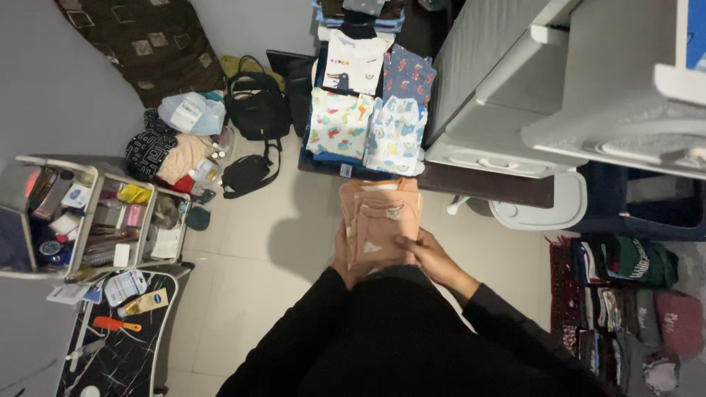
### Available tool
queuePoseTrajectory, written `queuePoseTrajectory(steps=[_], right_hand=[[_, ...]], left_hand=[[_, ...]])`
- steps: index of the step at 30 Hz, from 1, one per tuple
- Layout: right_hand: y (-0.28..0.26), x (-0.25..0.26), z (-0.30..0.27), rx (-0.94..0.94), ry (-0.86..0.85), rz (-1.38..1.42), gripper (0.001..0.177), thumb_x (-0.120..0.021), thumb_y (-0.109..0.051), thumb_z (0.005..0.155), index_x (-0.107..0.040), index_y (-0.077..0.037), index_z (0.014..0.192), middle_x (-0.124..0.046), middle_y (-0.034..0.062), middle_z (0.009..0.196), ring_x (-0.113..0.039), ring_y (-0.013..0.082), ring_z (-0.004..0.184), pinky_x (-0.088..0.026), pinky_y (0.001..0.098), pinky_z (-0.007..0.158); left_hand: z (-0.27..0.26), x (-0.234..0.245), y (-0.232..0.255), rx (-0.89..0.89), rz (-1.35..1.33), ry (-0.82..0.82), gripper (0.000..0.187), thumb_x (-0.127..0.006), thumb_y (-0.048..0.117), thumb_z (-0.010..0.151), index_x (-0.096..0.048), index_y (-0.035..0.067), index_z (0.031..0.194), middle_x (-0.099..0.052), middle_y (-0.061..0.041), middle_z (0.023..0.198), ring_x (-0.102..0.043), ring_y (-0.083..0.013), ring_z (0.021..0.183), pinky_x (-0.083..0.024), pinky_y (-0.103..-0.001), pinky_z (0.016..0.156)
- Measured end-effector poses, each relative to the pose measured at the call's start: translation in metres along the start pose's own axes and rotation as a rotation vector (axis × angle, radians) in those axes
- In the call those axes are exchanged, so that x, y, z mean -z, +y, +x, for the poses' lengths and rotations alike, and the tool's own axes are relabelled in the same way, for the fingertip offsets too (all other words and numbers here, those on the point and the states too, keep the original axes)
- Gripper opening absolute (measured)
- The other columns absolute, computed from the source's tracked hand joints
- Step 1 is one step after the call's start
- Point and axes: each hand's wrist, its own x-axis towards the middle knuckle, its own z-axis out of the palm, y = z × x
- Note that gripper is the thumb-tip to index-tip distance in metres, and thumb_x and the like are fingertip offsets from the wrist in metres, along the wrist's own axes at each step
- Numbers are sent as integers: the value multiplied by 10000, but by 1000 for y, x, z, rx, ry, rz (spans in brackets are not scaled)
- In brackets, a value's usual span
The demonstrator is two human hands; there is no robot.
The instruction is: The person removes various pieces of clothing from a white plastic dresser drawer and sorts them into piles on the floor or a nearby surface, handling a blue patterned shirt, a white patterned onesie, a peach onesie, and other folded garments.
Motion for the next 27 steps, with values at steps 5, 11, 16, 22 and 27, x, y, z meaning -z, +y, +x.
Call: queuePoseTrajectory(steps=[5,11,16,22,27], right_hand=[[0,18,36,94,127,-152,326,-614,-132,910,-587,15,1200,-699,121,947,-657,163,750,-528,296,655],[-17,57,97,108,257,-227,325,-565,-58,900,-511,-14,1218,-686,118,863,-675,160,610,-520,280,496],[4,100,172,213,383,-315,292,-571,-18,915,-526,25,1200,-660,166,911,-618,239,709,-507,339,579],[15,133,235,483,588,-451,380,-554,-18,872,-475,45,1238,-642,196,1095,-622,298,999,-503,398,844],[10,143,250,289,507,-367,417,-513,-53,873,-472,10,1283,-659,178,1093,-654,250,950,-523,360,813]], left_hand=[[66,22,-30,574,-800,45,610,-306,447,982,-490,23,1380,-592,-207,1282,-613,-334,1113,-537,-455,932],[148,41,-32,551,-622,54,531,-467,414,960,-502,76,1368,-591,-98,1320,-604,-206,1165,-537,-345,957],[233,36,-28,305,144,11,427,-692,209,867,-566,15,1227,-662,-109,1139,-636,-173,989,-542,-330,820],[303,33,-49,228,341,-5,375,-665,256,877,-639,-3,1148,-711,-106,1002,-667,-164,882,-540,-322,737],[313,33,-58,378,526,82,376,-684,272,827,-682,-10,1076,-742,-154,933,-705,-212,839,-544,-348,721]])
